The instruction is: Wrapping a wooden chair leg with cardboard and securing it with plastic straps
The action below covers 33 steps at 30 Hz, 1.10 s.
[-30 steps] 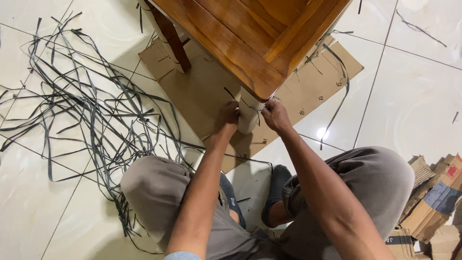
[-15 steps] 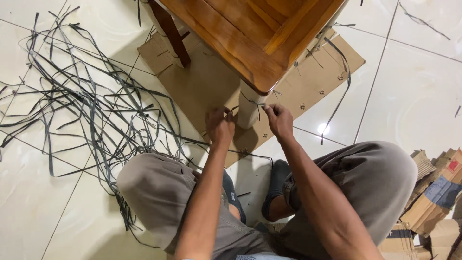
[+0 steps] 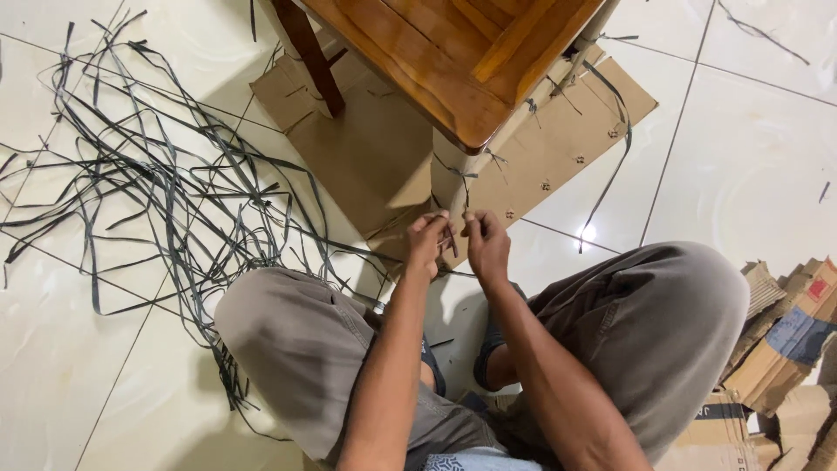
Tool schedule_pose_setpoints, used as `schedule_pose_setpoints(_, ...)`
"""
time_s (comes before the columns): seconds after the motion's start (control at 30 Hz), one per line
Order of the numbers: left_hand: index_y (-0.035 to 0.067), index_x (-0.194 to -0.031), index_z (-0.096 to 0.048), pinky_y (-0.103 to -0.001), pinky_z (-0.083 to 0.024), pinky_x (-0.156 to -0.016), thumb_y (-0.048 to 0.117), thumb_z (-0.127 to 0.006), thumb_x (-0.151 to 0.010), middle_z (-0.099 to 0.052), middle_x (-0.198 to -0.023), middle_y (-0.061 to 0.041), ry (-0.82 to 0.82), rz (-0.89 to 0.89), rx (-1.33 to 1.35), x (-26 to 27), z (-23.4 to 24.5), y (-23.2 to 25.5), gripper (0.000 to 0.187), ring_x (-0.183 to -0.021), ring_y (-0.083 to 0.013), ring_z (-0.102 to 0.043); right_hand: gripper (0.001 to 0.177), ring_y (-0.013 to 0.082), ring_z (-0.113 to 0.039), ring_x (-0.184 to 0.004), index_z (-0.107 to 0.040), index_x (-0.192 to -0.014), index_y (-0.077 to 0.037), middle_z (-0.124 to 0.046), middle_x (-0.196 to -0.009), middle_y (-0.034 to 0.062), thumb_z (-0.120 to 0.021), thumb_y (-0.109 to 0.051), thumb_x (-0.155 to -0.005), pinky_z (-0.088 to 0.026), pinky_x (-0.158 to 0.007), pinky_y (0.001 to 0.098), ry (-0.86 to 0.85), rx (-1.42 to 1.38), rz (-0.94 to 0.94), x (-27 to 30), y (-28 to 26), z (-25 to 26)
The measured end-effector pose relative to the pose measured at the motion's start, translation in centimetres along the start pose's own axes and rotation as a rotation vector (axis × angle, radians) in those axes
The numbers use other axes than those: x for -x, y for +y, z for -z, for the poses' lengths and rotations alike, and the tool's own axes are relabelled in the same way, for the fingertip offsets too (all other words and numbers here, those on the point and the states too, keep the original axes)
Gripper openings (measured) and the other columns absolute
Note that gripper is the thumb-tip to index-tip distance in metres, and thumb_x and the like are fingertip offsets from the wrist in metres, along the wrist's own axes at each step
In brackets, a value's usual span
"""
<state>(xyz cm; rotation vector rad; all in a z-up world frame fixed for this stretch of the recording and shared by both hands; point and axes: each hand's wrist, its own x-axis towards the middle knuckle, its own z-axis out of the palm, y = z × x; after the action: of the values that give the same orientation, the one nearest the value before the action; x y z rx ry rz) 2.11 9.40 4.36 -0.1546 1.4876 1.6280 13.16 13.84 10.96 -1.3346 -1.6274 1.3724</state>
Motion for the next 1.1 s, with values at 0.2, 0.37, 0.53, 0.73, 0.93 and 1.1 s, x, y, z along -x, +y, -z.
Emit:
schedule_pose_setpoints(0.2, 0.020, -0.091, -0.066, -0.024, -0.048, -0.073, 0.029, -0.084, -0.084, -0.068, -0.083, 0.003, -0.050, 0.022, -0.045, 0.0, 0.0, -0.4, 0.022, -0.081, -0.0130, -0.068, 0.011, 0.0286, -0.072, -0.074, -0.070, -0.095, -0.016, -0.073, -0.072, 0.0092, -0.064, -0.022, -0.101, -0.056, -0.075, 0.0415, -0.014, 0.133, 0.110, 1.5, -0.5, -0.4)
schedule_pose_setpoints(0.37, 0.021, -0.089, -0.067, -0.023, -0.042, -0.074, 0.030, -0.085, -0.082, -0.064, -0.082, 0.005, -0.072, 0.023, -0.060, 1.2, -0.5, 0.3, 0.021, -0.082, -0.0096, -0.063, 0.011, 0.0227, -0.069, -0.064, -0.071, -0.094, -0.017, -0.072, -0.067, 0.0050, -0.063, -0.020, -0.101, -0.056, -0.071, 0.0366, -0.077, 0.115, 0.120, 1.6, 0.6, -0.3)
schedule_pose_setpoints(0.53, 0.017, -0.082, -0.072, -0.021, -0.037, -0.064, 0.030, -0.085, -0.080, -0.064, -0.073, 0.003, -0.094, -0.054, -0.166, -0.2, -0.2, -0.7, 0.019, -0.070, -0.0070, -0.052, 0.007, 0.0233, -0.069, -0.063, -0.072, -0.094, -0.017, -0.070, -0.064, 0.0066, -0.066, -0.017, -0.097, -0.056, -0.068, 0.0371, -0.132, 0.159, 0.128, 1.3, 2.1, -0.1)
schedule_pose_setpoints(0.73, 0.014, -0.083, -0.075, -0.024, -0.033, -0.073, 0.029, -0.088, -0.077, -0.066, -0.081, 0.000, -0.062, -0.129, -0.209, 2.2, 0.2, 0.4, 0.020, -0.080, -0.0107, -0.052, 0.018, 0.0345, -0.074, -0.086, -0.073, -0.107, -0.011, -0.075, -0.089, 0.0177, -0.061, -0.021, -0.098, -0.057, -0.080, 0.0445, -0.048, 0.130, 0.093, 1.0, 1.6, 0.6)
schedule_pose_setpoints(0.93, 0.011, -0.082, -0.078, -0.025, -0.039, -0.076, 0.030, -0.086, -0.081, -0.074, -0.078, -0.004, -0.066, -0.104, -0.190, 0.8, 0.2, -0.2, 0.021, -0.083, -0.0119, -0.061, 0.024, 0.0238, -0.072, -0.076, -0.071, -0.115, -0.011, -0.076, -0.084, 0.0107, -0.068, -0.024, -0.095, -0.057, -0.081, 0.0421, -0.121, 0.035, 0.054, 1.5, 0.6, -0.1)
schedule_pose_setpoints(1.1, 0.012, -0.087, -0.077, -0.022, -0.037, -0.071, 0.029, -0.080, -0.083, -0.071, -0.076, 0.000, -0.066, -0.078, -0.231, 1.5, 0.5, -0.3, 0.018, -0.077, -0.0086, -0.058, 0.019, 0.0223, -0.072, -0.081, -0.074, -0.114, -0.007, -0.077, -0.091, 0.0150, -0.069, -0.012, -0.096, -0.058, -0.080, 0.0389, -0.145, -0.017, 0.099, 1.3, 0.5, 0.5)
